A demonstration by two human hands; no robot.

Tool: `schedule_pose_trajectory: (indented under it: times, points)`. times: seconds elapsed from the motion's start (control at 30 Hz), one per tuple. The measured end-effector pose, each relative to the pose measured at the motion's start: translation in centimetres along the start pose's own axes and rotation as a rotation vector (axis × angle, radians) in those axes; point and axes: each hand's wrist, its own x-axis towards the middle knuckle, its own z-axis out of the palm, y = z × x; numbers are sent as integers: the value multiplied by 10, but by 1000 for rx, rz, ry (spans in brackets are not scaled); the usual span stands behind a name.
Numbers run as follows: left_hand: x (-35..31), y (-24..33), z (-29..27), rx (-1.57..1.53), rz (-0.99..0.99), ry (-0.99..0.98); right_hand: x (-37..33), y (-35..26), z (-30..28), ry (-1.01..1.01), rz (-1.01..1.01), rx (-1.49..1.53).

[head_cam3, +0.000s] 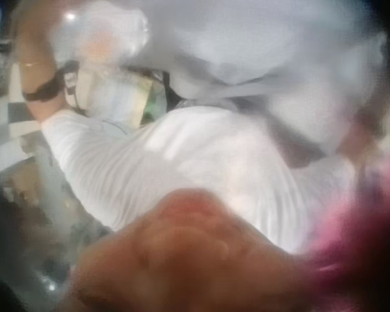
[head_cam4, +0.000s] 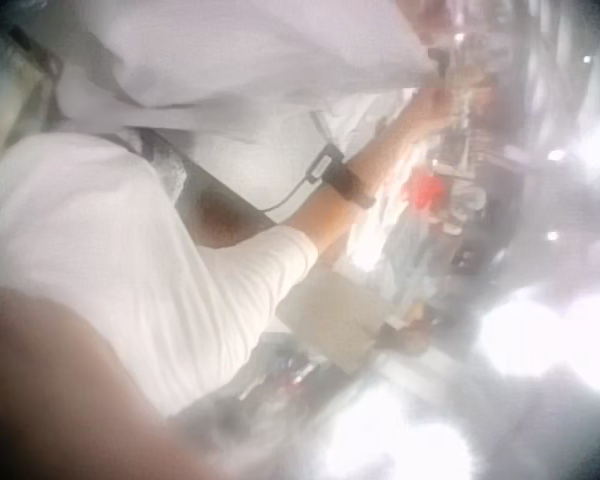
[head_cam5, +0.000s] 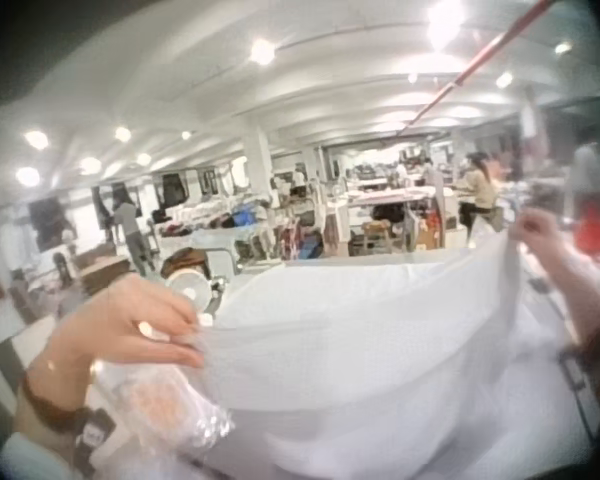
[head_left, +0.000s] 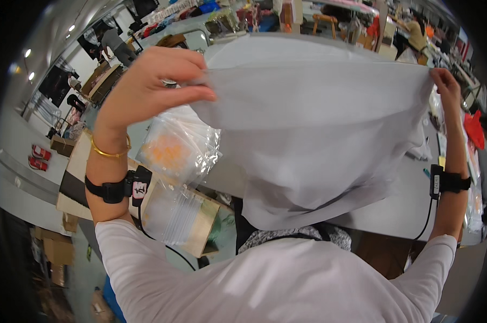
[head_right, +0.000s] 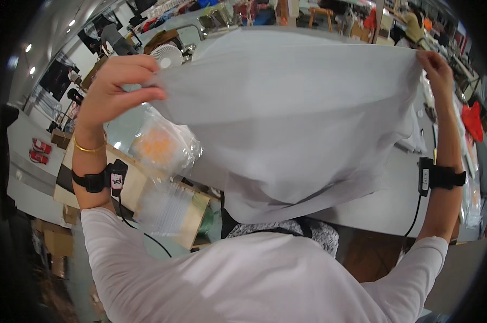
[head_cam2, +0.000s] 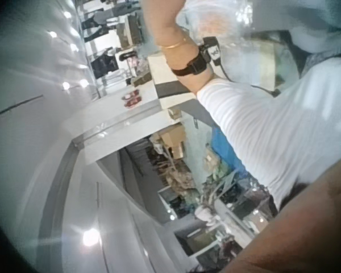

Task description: The person repeatedly folds gray garments on a table and places each folded item into a clear plastic bag. The person then stacks the packaged items on a nearby surface. The process is repeated for multiple garments.

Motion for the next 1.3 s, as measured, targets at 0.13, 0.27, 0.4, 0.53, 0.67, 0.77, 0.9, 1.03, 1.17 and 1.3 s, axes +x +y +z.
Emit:
schedule_pose_trajectory:
  times: [0.13, 0.27, 0.4, 0.53, 0.67, 0.77, 0.9, 1.03, 1.17, 1.3]
  points:
    - [-22, 2, -6, -206, 6, -31, 42, -32, -34, 112, -173, -147]
    - [-30, -12, -5, -149, -169, -32, 55, -61, -31, -139, -172, -294]
    - [-34, -28, -25, 32, -91, 282, 68, -97, -51, 122, -386, -281]
    - [-28, -14, -28, 119, -118, 150, 61, -105, -68, 192, -249, -387]
    - [-24, -17, -48, 255, -350, 451, 55, -89, -73, 35, -373, -297]
    - [-16, -6, -48, -46, -380, 624, 64, -75, -77, 220, -328, -318]
    - [-16, -26, -31, 482, -573, 130, 60, -63, -82, 59, -423, -263]
    - [-28, -32, -38, 439, -559, 371, 34, -69, -96, 158, -345, -417]
    - [-52, -18, -56, 476, -241, 578, 0, -85, -132, 245, -580, -320]
    - [-87, -15, -49, 384, -324, 549, -34, -89, -137, -96, -313, -328]
